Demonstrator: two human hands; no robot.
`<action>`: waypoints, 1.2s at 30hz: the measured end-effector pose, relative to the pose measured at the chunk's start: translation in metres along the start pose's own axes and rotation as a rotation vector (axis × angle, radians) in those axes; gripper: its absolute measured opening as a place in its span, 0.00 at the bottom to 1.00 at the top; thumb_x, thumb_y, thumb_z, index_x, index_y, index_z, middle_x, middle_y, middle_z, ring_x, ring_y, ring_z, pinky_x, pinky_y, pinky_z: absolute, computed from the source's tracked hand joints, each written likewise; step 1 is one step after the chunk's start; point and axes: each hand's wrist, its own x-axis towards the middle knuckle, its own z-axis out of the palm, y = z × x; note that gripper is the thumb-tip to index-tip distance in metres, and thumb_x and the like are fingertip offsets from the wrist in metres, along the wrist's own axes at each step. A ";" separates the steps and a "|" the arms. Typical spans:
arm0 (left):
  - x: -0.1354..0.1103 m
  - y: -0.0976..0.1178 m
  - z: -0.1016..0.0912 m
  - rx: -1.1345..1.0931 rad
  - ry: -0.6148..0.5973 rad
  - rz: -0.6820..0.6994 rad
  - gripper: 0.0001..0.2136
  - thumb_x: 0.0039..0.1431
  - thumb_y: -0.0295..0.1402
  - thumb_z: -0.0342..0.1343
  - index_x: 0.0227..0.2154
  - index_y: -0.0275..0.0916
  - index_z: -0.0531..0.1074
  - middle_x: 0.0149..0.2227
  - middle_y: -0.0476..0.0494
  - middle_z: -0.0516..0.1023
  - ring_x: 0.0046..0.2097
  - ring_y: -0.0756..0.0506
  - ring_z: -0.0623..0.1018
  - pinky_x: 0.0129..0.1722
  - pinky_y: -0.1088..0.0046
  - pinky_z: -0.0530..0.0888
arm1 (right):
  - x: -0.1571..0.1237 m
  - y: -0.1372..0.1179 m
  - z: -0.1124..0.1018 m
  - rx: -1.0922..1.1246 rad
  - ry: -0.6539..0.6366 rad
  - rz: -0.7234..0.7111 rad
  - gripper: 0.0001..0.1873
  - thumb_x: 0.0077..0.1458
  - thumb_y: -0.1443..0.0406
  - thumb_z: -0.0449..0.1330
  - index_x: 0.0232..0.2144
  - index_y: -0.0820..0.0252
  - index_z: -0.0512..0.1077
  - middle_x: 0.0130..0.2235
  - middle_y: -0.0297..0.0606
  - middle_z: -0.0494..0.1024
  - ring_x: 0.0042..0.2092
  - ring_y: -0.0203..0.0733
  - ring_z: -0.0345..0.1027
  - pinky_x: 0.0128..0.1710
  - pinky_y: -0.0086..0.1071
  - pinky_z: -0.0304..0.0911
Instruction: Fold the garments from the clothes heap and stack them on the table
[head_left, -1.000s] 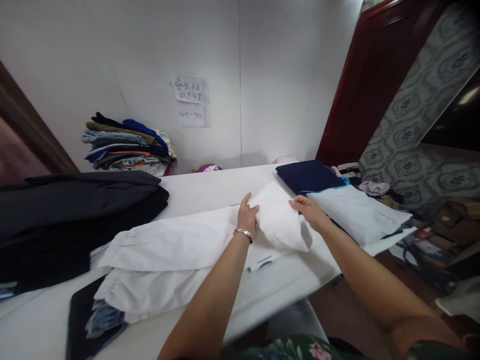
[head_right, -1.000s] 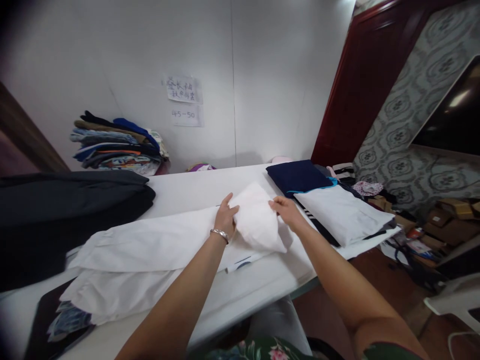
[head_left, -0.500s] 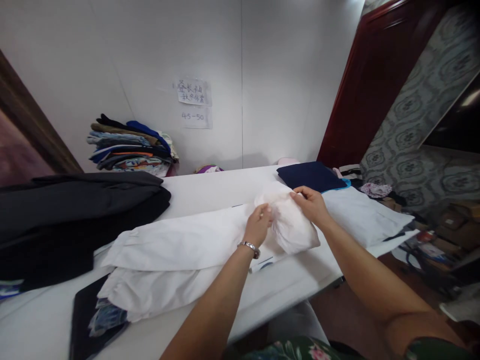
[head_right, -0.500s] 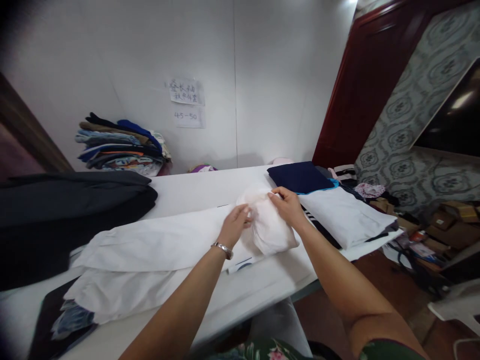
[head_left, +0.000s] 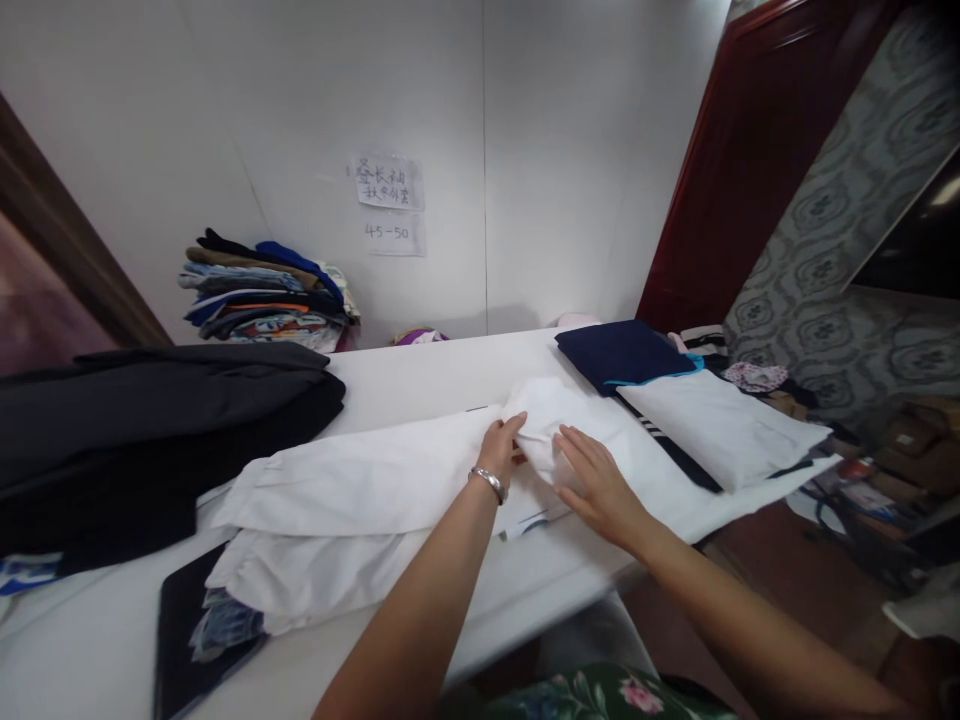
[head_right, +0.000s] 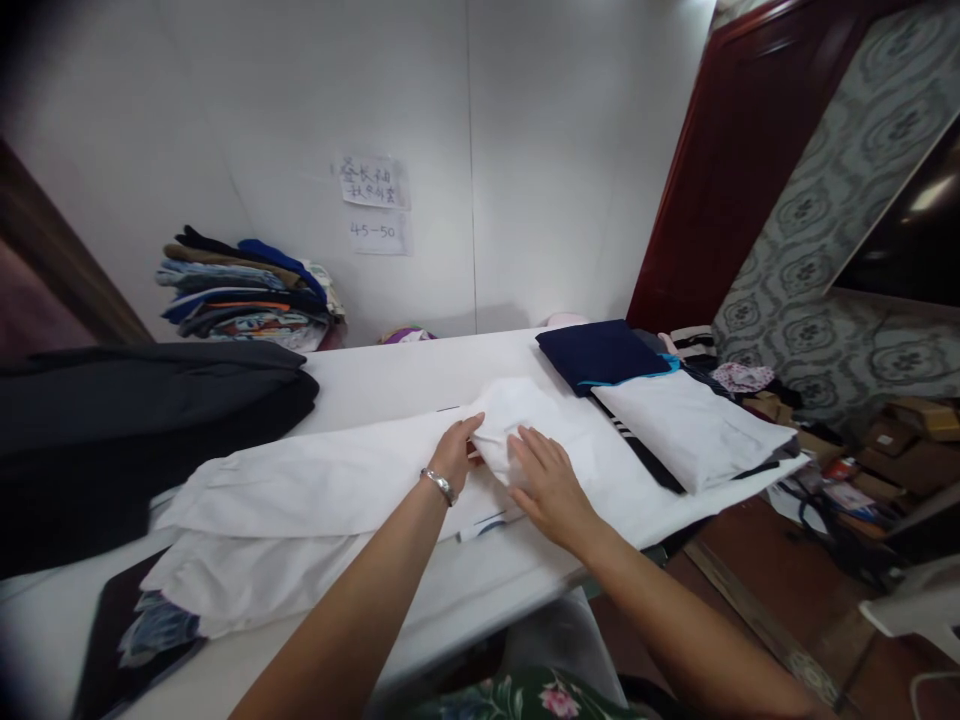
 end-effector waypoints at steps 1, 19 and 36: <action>0.002 0.001 0.000 0.021 0.024 -0.003 0.22 0.42 0.44 0.65 0.38 0.37 0.70 0.42 0.37 0.77 0.35 0.44 0.77 0.32 0.68 0.72 | -0.006 0.001 0.002 -0.050 0.003 0.025 0.35 0.59 0.62 0.54 0.66 0.58 0.48 0.65 0.49 0.55 0.65 0.53 0.47 0.59 0.52 0.53; 0.045 0.058 -0.015 -0.022 0.208 0.198 0.05 0.51 0.31 0.61 0.28 0.35 0.72 0.29 0.43 0.79 0.37 0.44 0.79 0.40 0.69 0.75 | 0.001 0.001 0.015 0.010 0.002 -0.143 0.19 0.58 0.71 0.53 0.52 0.59 0.67 0.47 0.44 0.74 0.47 0.46 0.65 0.49 0.42 0.59; 0.018 0.068 -0.060 0.220 -0.040 0.212 0.19 0.44 0.34 0.64 0.41 0.34 0.74 0.35 0.42 0.80 0.37 0.45 0.78 0.36 0.71 0.76 | -0.013 0.056 0.013 -0.234 -0.251 0.117 0.12 0.50 0.73 0.54 0.36 0.58 0.72 0.35 0.41 0.76 0.39 0.45 0.67 0.36 0.34 0.58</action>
